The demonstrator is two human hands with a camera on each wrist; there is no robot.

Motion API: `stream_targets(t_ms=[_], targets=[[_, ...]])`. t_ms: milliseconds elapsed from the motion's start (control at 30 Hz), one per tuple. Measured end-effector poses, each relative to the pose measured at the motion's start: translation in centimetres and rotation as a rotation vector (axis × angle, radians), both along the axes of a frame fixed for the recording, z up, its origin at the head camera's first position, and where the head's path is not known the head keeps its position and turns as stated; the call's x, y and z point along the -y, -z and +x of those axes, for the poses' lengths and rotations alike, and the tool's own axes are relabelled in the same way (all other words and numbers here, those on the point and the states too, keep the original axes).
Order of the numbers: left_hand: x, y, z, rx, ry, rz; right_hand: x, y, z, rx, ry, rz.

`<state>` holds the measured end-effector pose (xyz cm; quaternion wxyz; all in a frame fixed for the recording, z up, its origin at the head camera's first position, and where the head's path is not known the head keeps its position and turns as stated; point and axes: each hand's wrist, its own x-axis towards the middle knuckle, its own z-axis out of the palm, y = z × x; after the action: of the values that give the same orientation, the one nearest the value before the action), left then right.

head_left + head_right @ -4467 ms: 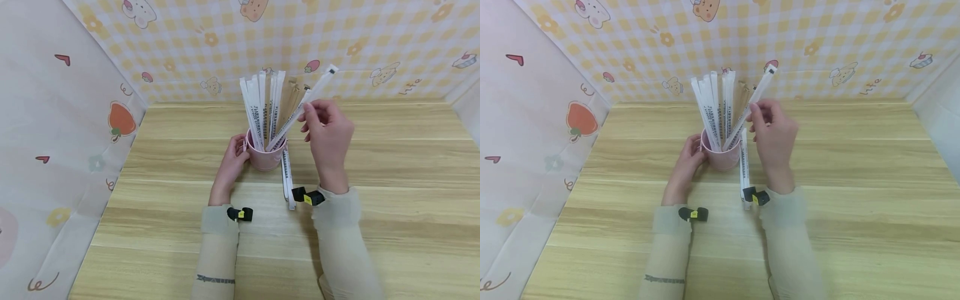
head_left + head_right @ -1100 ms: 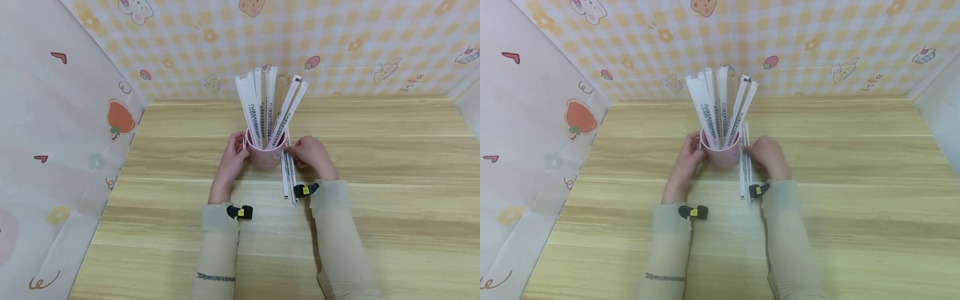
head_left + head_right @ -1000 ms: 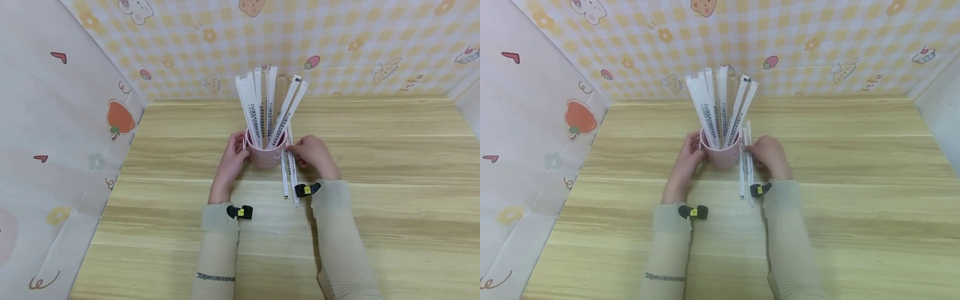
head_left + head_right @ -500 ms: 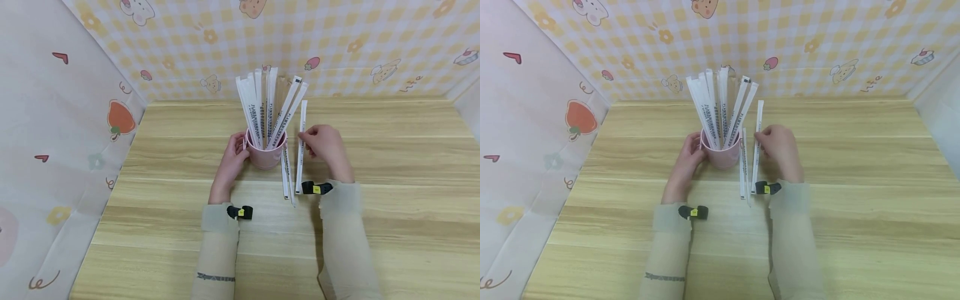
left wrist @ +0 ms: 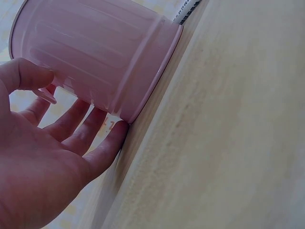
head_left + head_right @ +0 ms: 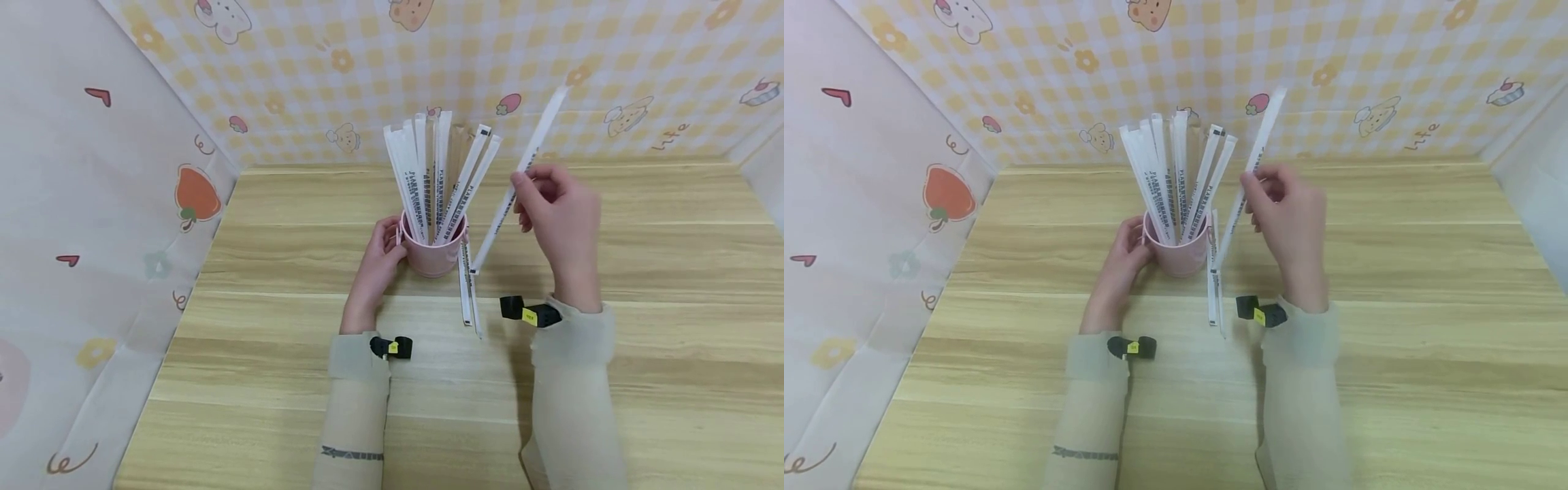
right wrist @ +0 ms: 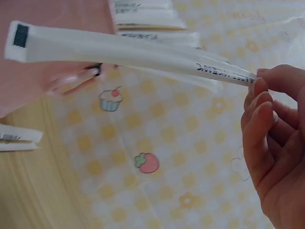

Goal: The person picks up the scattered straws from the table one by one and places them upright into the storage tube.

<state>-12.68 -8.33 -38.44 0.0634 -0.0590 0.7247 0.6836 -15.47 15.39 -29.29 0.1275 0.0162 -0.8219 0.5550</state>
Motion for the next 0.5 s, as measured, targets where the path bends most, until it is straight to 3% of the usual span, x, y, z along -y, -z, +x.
stream_targets(t_ms=[67,300,400,500], targets=[[0.1,0.8,-0.3,-0.002,-0.006,0.001,0.0,-0.5,0.3,-0.067,0.029,-0.06],[0.0,0.8,-0.3,-0.017,-0.011,0.001,0.0,-1.6,0.9,-0.342,0.102,-0.421],[0.0,0.9,-0.3,-0.021,-0.011,0.006,0.1,-1.8,1.1,-0.44,0.124,-0.491],[0.1,0.9,-0.3,-0.019,-0.012,0.006,0.1,-2.0,1.2,-0.475,0.147,-0.5]])
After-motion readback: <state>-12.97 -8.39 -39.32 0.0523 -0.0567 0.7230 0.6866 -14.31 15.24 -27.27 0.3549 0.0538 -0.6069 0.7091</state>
